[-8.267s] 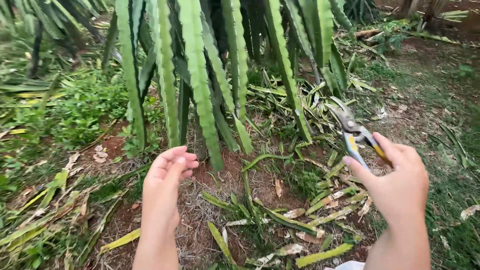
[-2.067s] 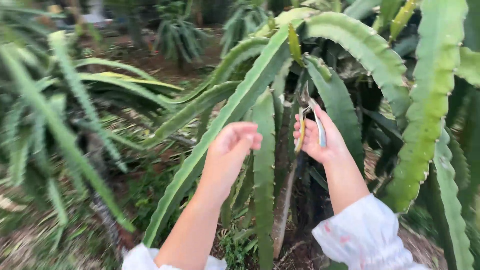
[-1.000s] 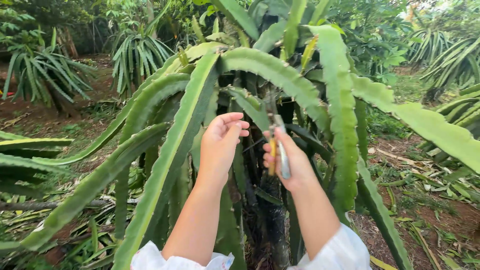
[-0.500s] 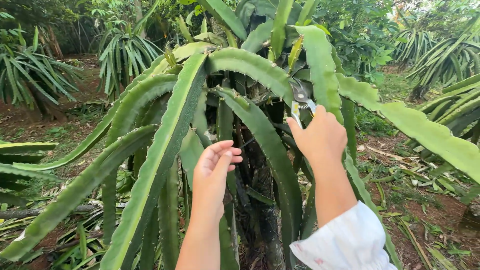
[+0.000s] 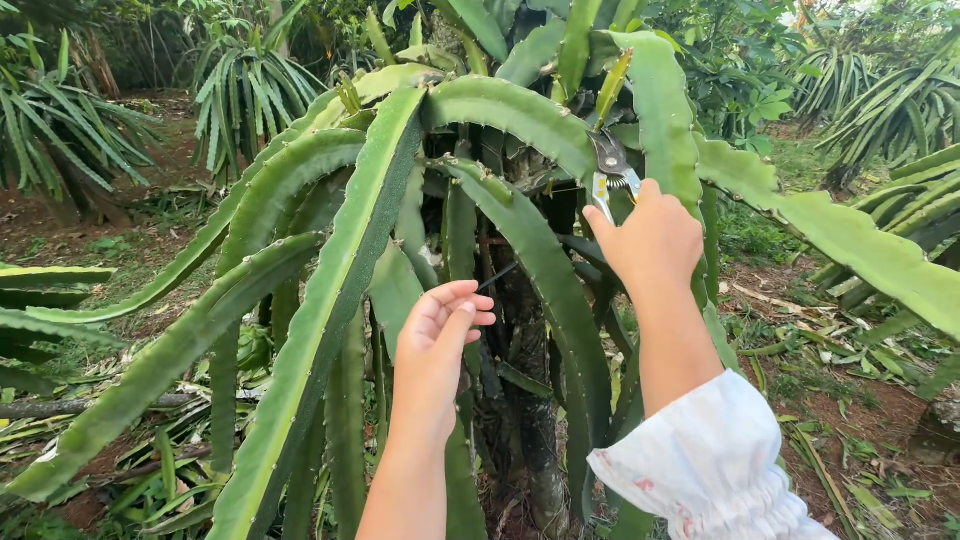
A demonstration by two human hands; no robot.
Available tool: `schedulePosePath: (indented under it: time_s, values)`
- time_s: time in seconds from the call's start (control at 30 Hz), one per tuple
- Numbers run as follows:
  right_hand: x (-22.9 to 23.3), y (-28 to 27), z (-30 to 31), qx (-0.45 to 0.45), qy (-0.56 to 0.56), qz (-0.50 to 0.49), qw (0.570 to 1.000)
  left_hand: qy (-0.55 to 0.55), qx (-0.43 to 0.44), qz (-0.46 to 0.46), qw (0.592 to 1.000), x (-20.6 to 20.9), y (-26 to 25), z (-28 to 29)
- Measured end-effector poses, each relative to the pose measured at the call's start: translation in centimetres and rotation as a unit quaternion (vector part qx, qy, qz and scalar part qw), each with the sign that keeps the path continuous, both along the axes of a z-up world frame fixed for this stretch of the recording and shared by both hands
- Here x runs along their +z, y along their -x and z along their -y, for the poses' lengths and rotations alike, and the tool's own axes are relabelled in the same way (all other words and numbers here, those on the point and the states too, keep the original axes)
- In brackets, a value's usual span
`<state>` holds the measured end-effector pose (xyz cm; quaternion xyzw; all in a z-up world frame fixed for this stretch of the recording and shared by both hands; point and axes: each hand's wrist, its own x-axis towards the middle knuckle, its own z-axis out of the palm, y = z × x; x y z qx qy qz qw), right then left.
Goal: The person uses pruning shears to cut and remove sections of dragon fruit cactus stems in an outdoor farm. They move between multiple plants, trimming stems and occasionally removing small leaves or vines growing on the cactus.
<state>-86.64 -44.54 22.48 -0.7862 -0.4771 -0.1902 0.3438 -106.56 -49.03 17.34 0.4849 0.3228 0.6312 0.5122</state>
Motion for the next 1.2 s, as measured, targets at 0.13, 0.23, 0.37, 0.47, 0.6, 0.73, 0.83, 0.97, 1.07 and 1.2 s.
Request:
schedulePosePath:
  time_s: [0.13, 0.23, 0.37, 0.47, 0.6, 0.73, 0.83, 0.97, 1.07, 1.2]
  values:
    - [-0.7, -0.5, -0.6, -0.028, 0.009, 0.09, 0.996, 0.001, -0.007, 0.002, 1.0, -0.1, -0.1, 0.3]
    - [-0.8, -1.1, -0.6, -0.03, 0.008, 0.115, 0.993, 0.002, -0.011, -0.001, 1.0, -0.2, -0.3, 0.2]
    - [-0.1, -1.3, 0.9, -0.003, 0.013, 0.087, 0.996, 0.002, -0.02, -0.001, 1.0, -0.4, -0.8, 0.4]
    - [1.6, 0.2, 4.7, 0.04, 0.077, 0.016, 0.996, 0.003, -0.023, -0.002, 1.0, -0.3, -1.0, 0.5]
    - [2.3, 0.8, 7.9, 0.047, 0.079, 0.037, 0.995, 0.003, -0.019, 0.004, 1.0, -0.3, -0.9, 0.5]
    - [2.7, -0.1, 7.5, 0.017, 0.063, 0.135, 0.989, -0.004, -0.008, 0.003, 1.0, -0.3, -1.1, 0.5]
    - [2.6, -0.6, 6.4, 0.023, -0.003, 0.352, 0.936, -0.008, -0.004, 0.001, 1.0, -0.2, -1.7, 0.4]
    - [2.1, -1.7, 5.1, 0.026, -0.125, 0.625, 0.77, -0.009, 0.004, -0.007, 1.0, 0.0, -2.9, 0.4]
    - [3.0, -4.2, 4.3, 0.06, -0.141, 0.666, 0.73, -0.017, 0.001, -0.009, 1.0, 0.3, -4.7, 0.5]
    - [6.5, -6.1, 7.4, 0.039, -0.106, 0.662, 0.741, -0.014, -0.018, -0.01, 1.0, 0.2, -7.7, 0.0]
